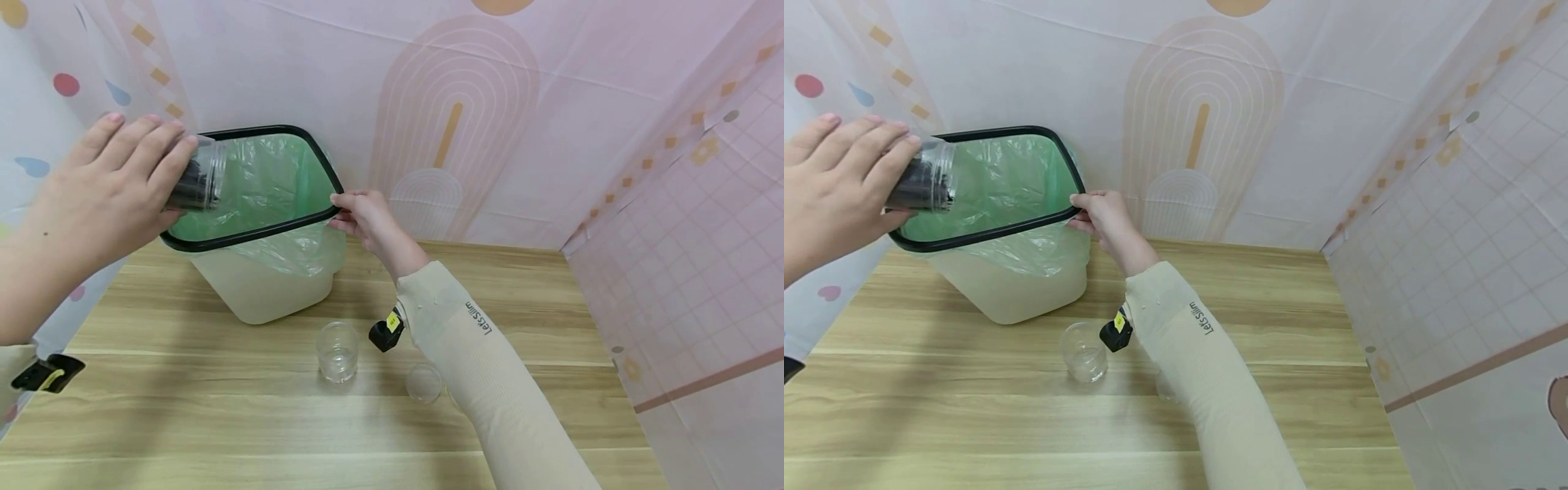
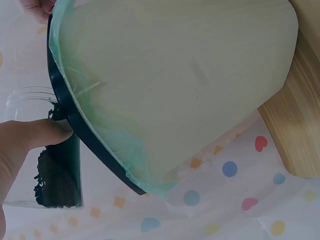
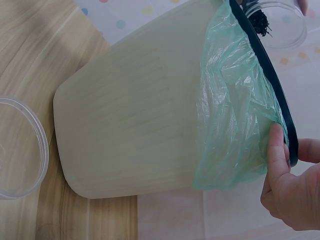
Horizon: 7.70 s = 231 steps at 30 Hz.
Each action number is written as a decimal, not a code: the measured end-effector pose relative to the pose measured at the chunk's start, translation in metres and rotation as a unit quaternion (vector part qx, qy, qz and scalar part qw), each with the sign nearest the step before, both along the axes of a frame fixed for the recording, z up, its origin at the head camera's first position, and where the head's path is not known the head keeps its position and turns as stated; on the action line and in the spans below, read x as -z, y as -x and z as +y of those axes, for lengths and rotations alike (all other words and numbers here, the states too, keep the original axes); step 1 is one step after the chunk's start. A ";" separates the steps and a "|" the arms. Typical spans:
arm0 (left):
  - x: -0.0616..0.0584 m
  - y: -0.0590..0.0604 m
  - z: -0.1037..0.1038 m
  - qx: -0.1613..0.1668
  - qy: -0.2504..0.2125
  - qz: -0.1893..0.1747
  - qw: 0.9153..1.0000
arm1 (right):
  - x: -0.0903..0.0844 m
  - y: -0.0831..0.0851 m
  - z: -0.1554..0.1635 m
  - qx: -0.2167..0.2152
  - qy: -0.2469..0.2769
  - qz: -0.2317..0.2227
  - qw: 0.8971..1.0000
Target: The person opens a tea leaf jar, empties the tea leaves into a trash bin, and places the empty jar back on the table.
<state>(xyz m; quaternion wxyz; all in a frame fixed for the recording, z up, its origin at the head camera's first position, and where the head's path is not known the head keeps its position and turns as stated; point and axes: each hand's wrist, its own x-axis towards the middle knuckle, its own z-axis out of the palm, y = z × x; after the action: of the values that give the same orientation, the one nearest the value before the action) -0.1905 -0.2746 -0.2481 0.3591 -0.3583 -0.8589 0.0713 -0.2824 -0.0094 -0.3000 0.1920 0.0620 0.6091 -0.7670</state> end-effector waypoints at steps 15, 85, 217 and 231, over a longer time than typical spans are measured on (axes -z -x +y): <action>0.003 0.005 0.006 0.044 -0.012 0.039 0.998 | -0.001 0.000 0.001 -0.003 -0.008 -0.002 1.000; 0.013 0.003 0.006 0.040 0.013 0.023 0.999 | 0.001 0.000 0.000 -0.002 -0.004 -0.003 1.000; 0.025 0.013 0.004 0.053 0.084 0.140 0.985 | 0.002 -0.001 -0.004 0.009 0.003 0.003 1.000; 0.020 0.013 0.001 0.049 0.094 0.091 0.990 | 0.002 -0.001 -0.005 0.010 0.005 0.004 1.000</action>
<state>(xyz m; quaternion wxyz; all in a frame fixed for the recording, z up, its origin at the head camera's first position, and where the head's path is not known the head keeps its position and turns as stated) -0.2037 -0.2738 -0.2683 0.4030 -0.4241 -0.7937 0.1667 -0.2809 -0.0140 -0.3017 0.1826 0.0639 0.6057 -0.7718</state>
